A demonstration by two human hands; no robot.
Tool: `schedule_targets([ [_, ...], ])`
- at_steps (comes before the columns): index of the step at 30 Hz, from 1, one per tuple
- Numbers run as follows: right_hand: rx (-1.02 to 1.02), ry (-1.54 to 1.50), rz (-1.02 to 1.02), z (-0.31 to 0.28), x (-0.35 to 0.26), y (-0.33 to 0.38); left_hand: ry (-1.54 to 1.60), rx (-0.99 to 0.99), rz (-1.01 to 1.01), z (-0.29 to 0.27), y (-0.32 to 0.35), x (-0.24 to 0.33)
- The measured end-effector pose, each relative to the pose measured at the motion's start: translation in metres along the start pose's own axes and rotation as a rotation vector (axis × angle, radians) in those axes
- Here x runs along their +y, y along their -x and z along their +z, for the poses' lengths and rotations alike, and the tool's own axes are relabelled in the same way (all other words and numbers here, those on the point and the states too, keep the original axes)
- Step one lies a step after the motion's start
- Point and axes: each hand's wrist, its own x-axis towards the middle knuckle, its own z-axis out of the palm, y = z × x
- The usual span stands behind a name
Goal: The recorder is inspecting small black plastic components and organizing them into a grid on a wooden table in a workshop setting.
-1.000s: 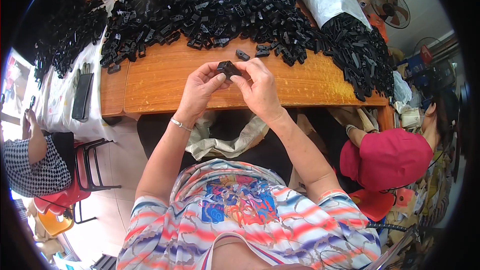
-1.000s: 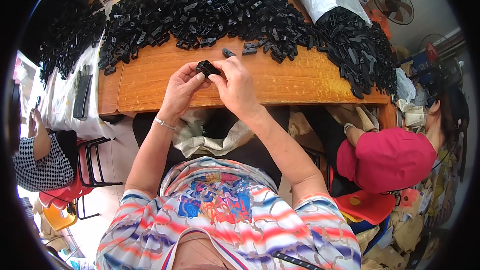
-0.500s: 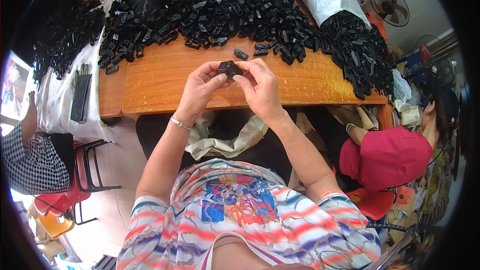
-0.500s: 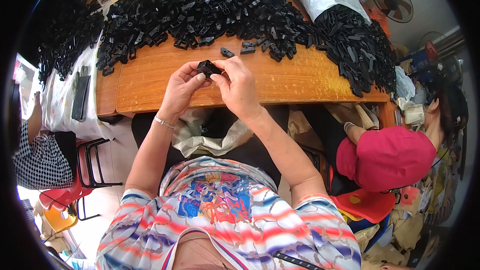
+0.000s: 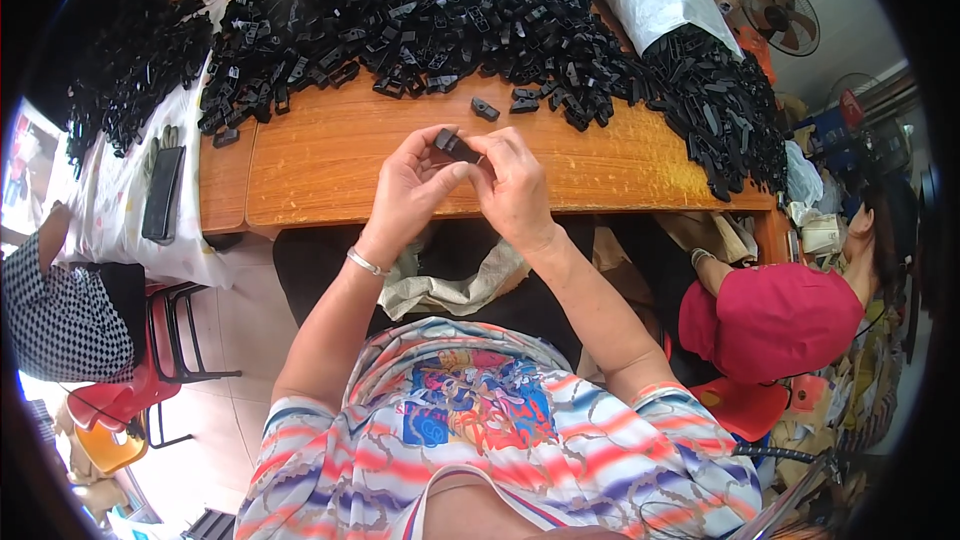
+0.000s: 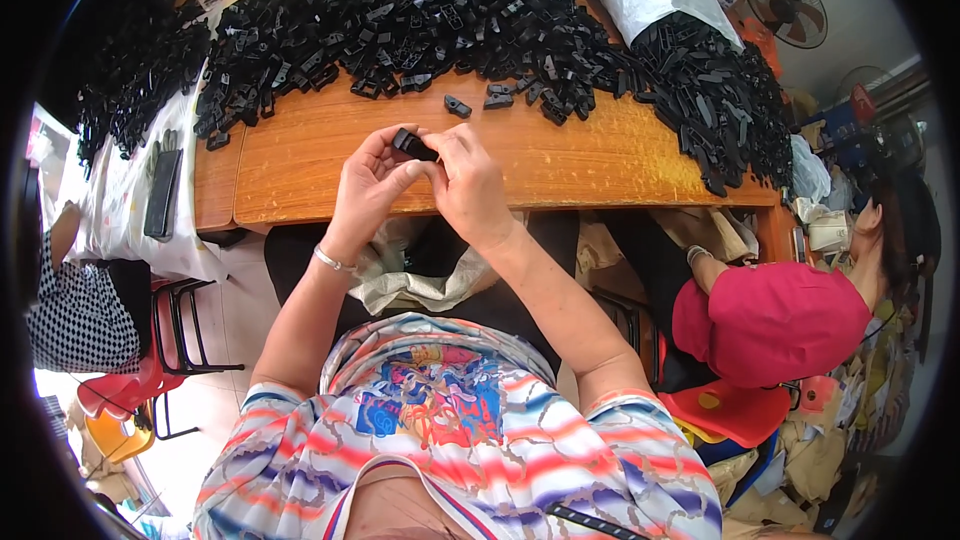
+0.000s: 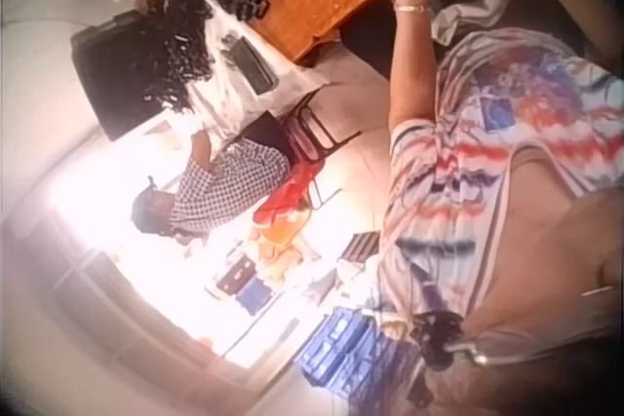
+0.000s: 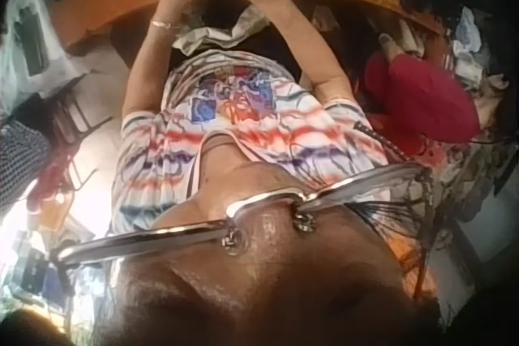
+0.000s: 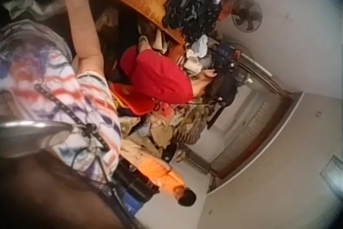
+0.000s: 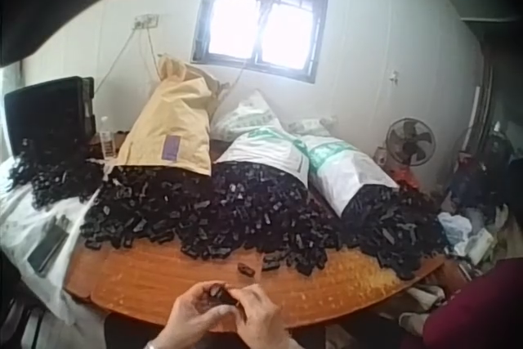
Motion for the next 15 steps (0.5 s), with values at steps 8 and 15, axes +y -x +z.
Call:
schedule_targets([
  [8, -0.049, -0.094, 0.142, -0.001, -0.018, 0.02, -0.685, 0.118, 0.207, 0.01, 0.023, 0.012],
  [15, -0.544, -0.146, 0.309, -0.038, 0.032, 0.016, -1.004, -0.139, 0.118, -0.003, 0.062, 0.004],
])
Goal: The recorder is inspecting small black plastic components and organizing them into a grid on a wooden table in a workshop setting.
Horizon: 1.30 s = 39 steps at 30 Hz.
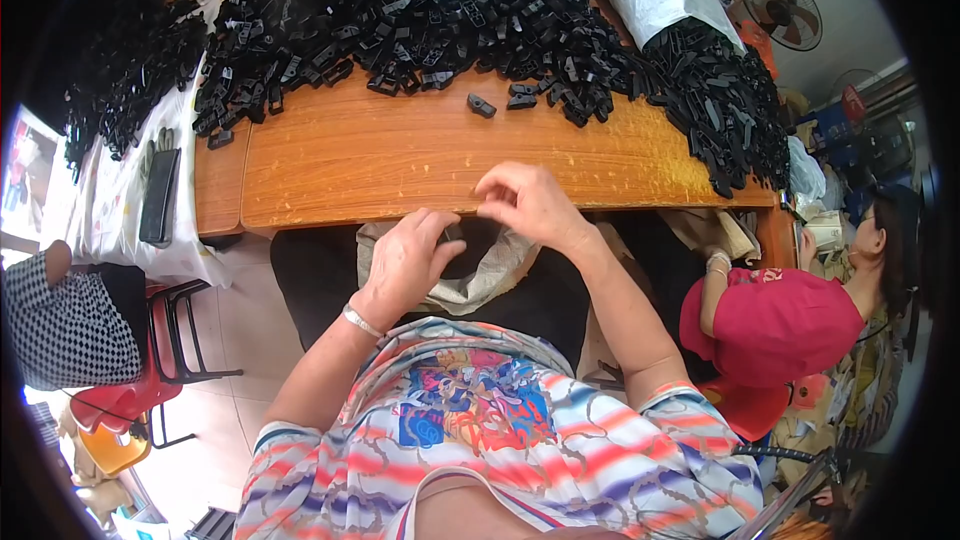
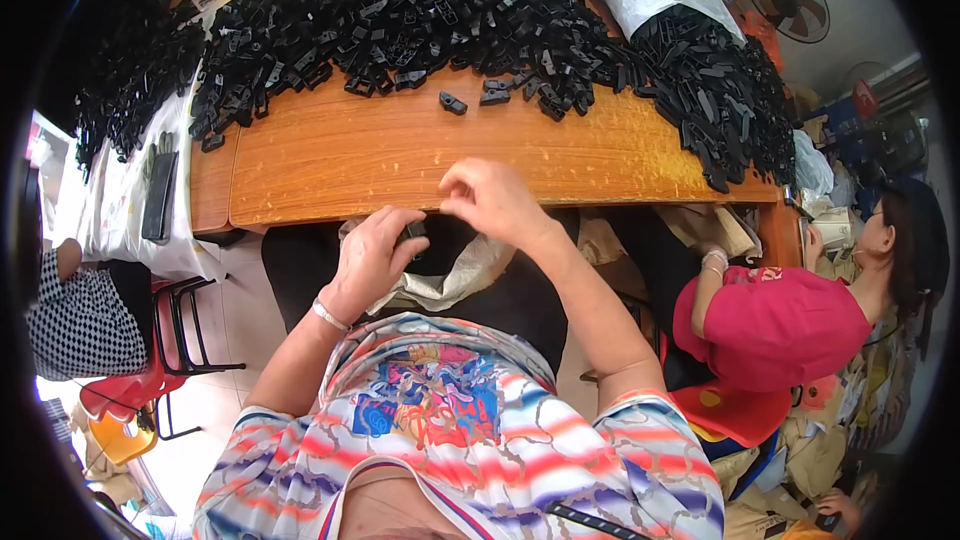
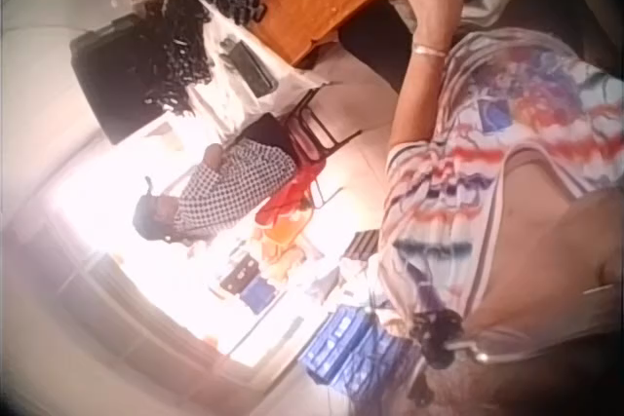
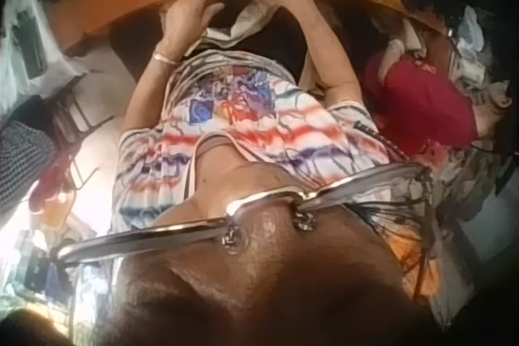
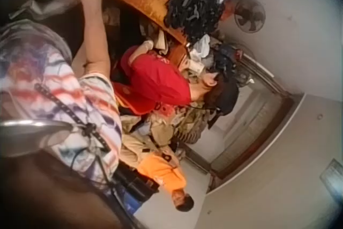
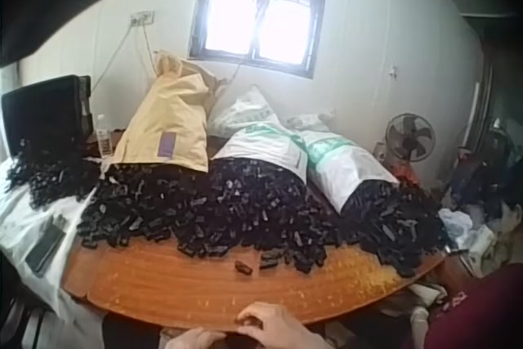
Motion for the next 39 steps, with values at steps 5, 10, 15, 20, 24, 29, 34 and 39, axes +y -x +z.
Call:
schedule_targets([
  [5, 0.364, 0.164, 0.025, -0.008, 0.026, -0.041, -0.018, -0.002, -0.024, -0.012, -0.015, 0.001],
  [10, 0.425, 0.481, 0.113, -0.005, 0.041, -0.089, -0.273, 0.35, 0.248, -0.014, -0.099, -0.021],
  [15, 0.395, 0.501, 0.122, 0.0, 0.035, -0.1, -0.537, 0.176, 0.069, -0.008, -0.165, -0.055],
  [20, 0.376, 0.423, 0.099, 0.01, 0.024, -0.085, -0.638, 0.21, 0.13, 0.001, -0.174, -0.066],
  [24, 0.351, 0.436, 0.105, 0.017, 0.015, -0.067, -0.732, 0.182, 0.19, -0.001, -0.167, -0.062],
  [29, 0.295, 0.364, 0.114, 0.012, -0.002, -0.057, -0.301, 0.241, 0.081, -0.01, -0.145, -0.06],
  [34, 0.303, 0.516, -0.194, -0.003, 0.012, -0.055, 0.894, 0.13, -0.392, -0.024, -0.111, -0.06],
  [39, 0.129, 0.589, -0.258, -0.003, 0.022, -0.061, 1.36, 0.056, -0.515, -0.028, -0.088, -0.067],
])
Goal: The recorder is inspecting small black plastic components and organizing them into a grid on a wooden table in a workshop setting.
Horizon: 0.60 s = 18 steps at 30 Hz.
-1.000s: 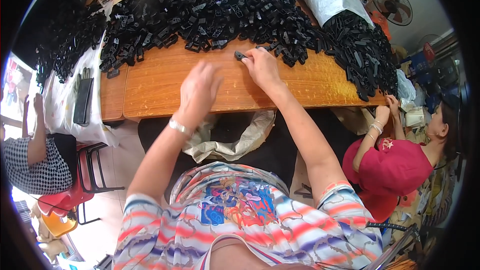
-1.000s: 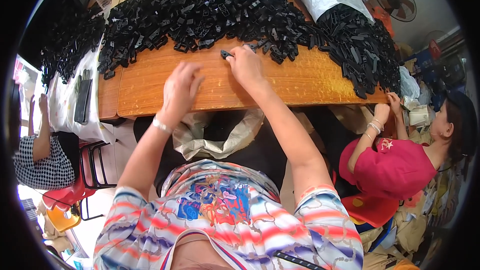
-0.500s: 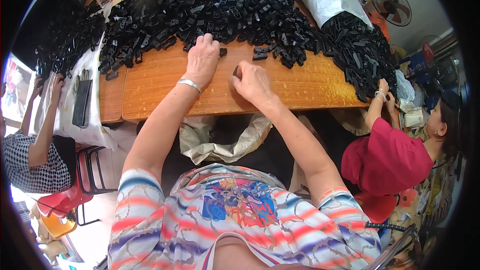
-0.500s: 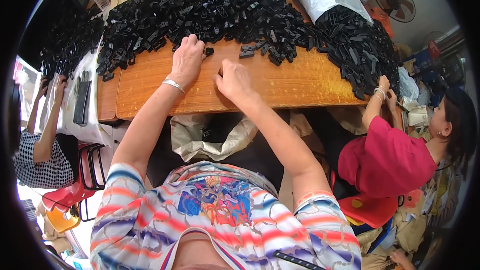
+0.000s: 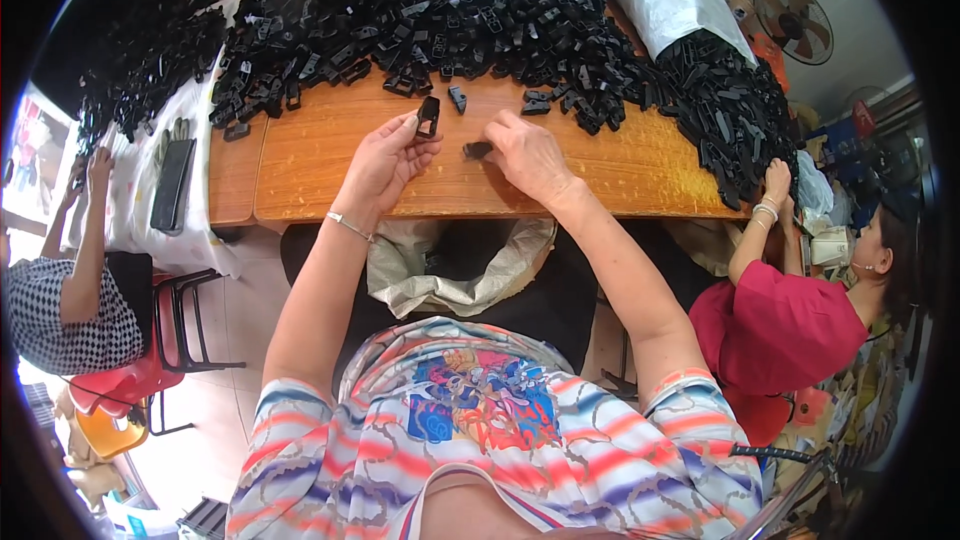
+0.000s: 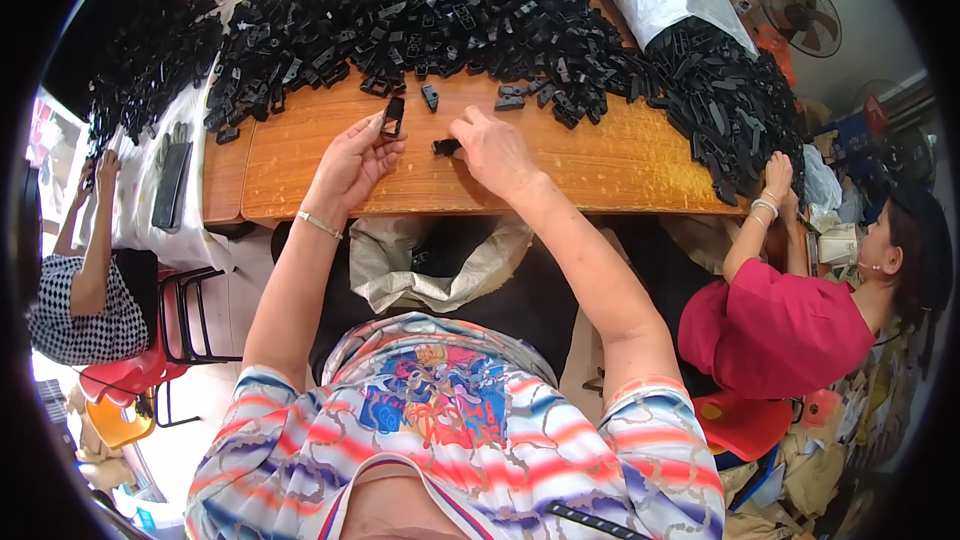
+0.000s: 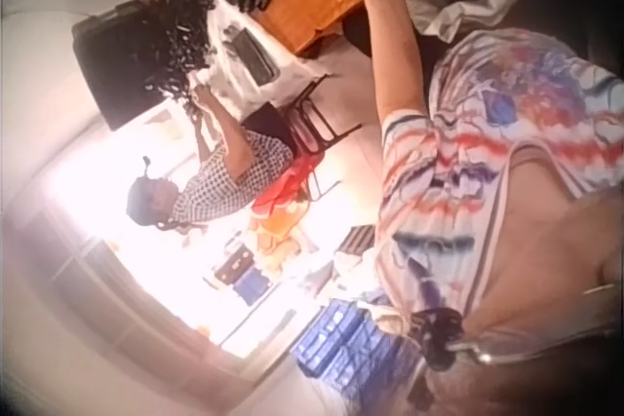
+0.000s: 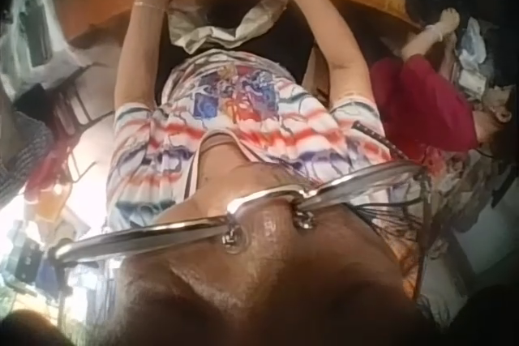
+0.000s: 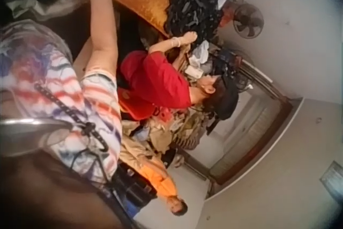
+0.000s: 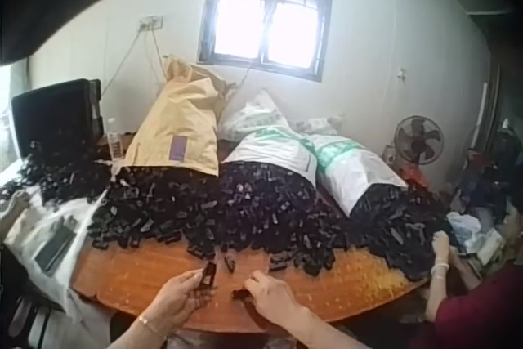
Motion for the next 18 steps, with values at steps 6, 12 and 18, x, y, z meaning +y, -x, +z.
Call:
schedule_targets([
  [6, -0.056, -0.237, 0.059, -0.004, -0.008, 0.001, 0.055, -0.009, -0.04, -0.004, 0.006, -0.004],
  [12, 0.155, -0.395, 0.003, -0.032, -0.041, -0.007, 0.051, -0.046, -0.076, 0.004, 0.014, -0.005],
  [18, 0.249, -0.232, -0.215, -0.043, -0.048, -0.014, -0.049, -0.13, -0.11, 0.012, 0.018, -0.006],
])
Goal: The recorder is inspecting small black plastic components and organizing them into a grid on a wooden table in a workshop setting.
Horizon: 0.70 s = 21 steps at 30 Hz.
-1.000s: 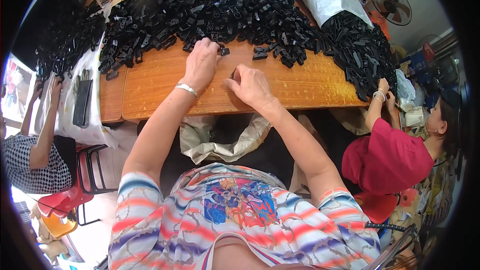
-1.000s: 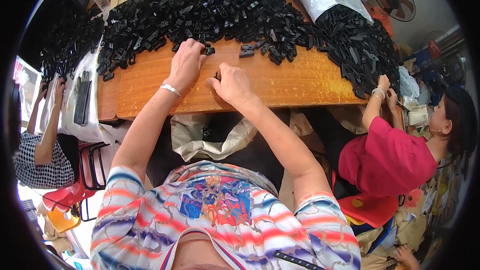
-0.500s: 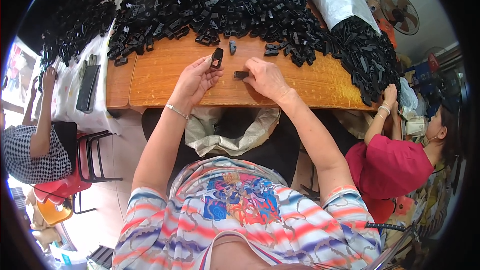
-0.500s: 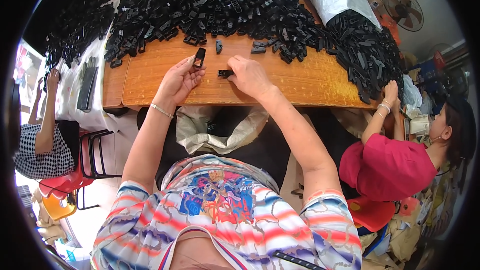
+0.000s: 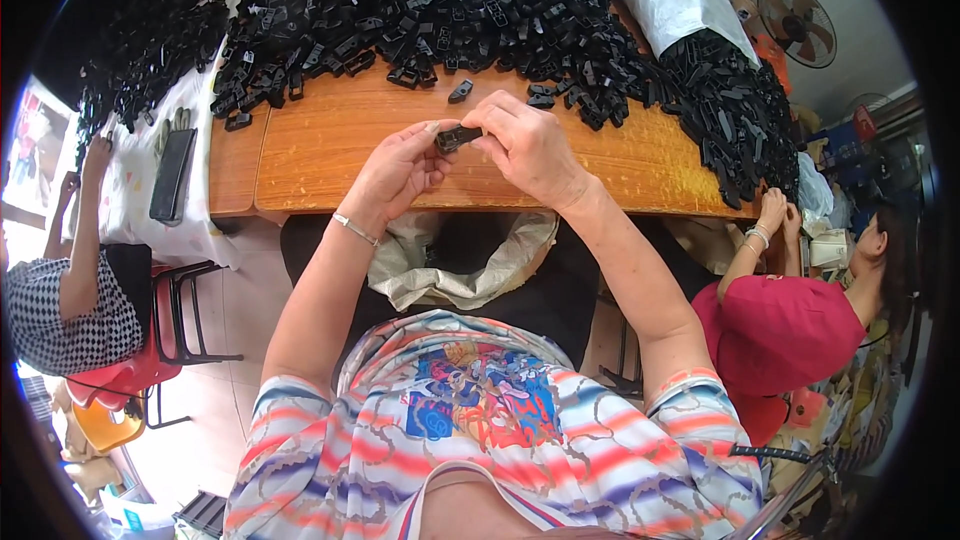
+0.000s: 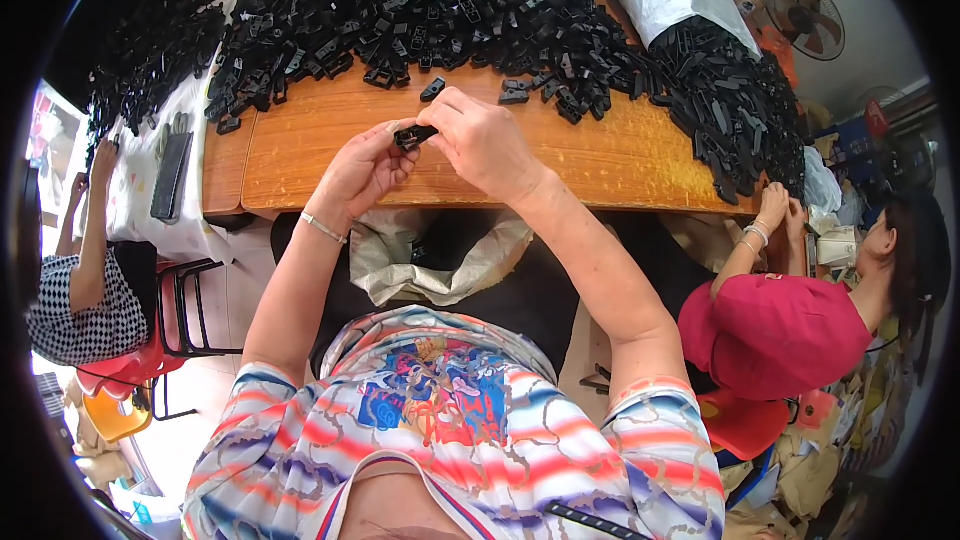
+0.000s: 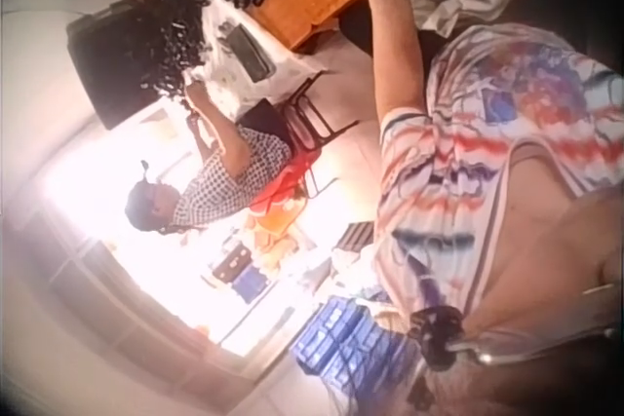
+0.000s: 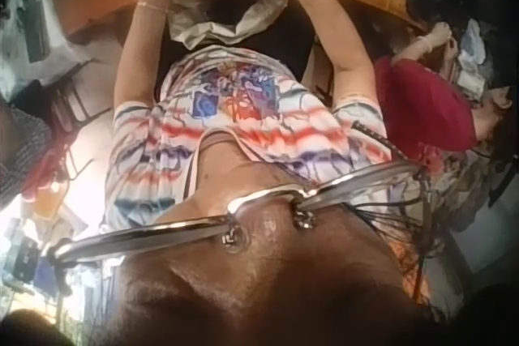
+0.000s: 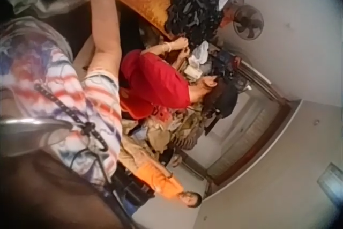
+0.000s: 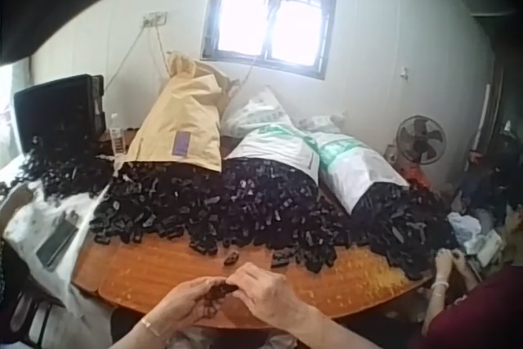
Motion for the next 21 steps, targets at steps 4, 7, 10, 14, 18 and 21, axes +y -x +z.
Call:
schedule_targets([
  [4, -0.074, -0.016, 0.032, -0.001, 0.001, 0.005, -0.049, 0.002, -0.024, 0.003, 0.004, 0.001],
  [7, -0.098, -0.006, 0.026, 0.001, 0.004, 0.007, -0.069, 0.031, -0.045, 0.004, 0.005, -0.002],
  [10, -0.115, 0.004, 0.017, 0.003, 0.009, 0.01, -0.102, -0.001, -0.036, 0.009, 0.008, -0.001],
  [14, -0.145, -0.031, 0.036, 0.003, 0.009, 0.013, -0.386, 0.013, 0.025, 0.021, 0.013, 0.0],
  [18, -0.226, -0.299, 0.246, 0.008, 0.004, 0.019, -0.508, 0.091, 0.032, 0.022, 0.017, -0.008],
  [21, -0.219, -0.359, 0.327, 0.007, -0.002, 0.031, -0.477, 0.083, 0.051, 0.026, 0.022, -0.018],
])
